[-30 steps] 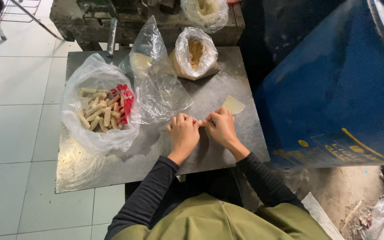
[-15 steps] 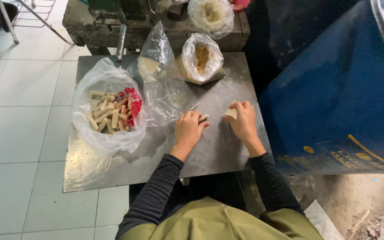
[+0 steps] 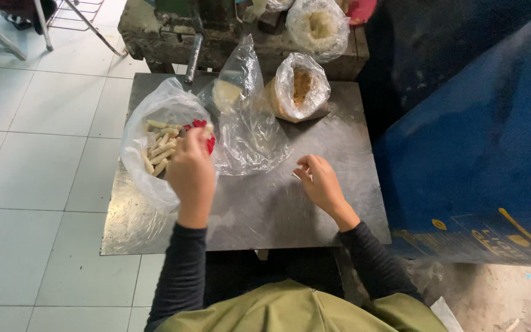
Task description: The person sits at a metal work table and wraps filled pastries by hand. They take a thin dough wrapper, spoon filling from a plastic-lined bag onto it, fold and seal the wrapper around the filling, and place the finished roll into a plastic bag with other completed rolls.
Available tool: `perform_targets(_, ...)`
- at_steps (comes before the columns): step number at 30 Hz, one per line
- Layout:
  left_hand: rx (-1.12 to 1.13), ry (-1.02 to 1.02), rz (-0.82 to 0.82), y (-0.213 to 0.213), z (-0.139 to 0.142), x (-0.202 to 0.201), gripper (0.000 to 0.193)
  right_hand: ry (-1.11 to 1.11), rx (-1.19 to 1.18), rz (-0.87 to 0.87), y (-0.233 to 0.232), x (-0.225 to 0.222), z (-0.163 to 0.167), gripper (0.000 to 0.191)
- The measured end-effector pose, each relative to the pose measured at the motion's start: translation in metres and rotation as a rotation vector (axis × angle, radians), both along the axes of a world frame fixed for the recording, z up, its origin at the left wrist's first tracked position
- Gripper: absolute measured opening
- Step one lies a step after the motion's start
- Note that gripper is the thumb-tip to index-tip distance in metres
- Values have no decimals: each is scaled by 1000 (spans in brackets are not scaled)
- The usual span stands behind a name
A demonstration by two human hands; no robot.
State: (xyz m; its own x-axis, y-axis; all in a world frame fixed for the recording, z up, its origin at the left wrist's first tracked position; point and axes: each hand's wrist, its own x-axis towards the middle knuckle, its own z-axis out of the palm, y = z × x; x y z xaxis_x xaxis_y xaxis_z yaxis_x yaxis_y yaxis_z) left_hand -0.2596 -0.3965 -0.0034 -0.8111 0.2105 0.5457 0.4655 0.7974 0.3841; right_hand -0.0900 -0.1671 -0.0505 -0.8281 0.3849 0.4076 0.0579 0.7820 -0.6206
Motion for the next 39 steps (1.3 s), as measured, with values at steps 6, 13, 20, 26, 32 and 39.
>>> perform_targets(6, -139, 65, 84, -44, -14, -52, 15, 313, 36, -105, 42, -42, 38, 10)
perform_targets(13, -33, 180, -48, -31, -7, -38, 18, 139, 167, -2, 77, -90, 74, 20)
perform_targets(20, 99, -127, -616, 61, -38, 71, 14, -26, 375, 107, 72, -127, 77, 24)
perform_targets(26, 0, -255, -562, 120, -63, 92, 34, 149, 407, -7, 65, -138, 83, 5)
perform_targets(32, -74, -306, -572, 138, -65, 97, 26, 199, 357, -17, 72, -151, 106, 4)
perform_targets(39, 187, -402, -653, 134, -62, 99, 17, 200, -6, -63, 80, -148, 109, 9)
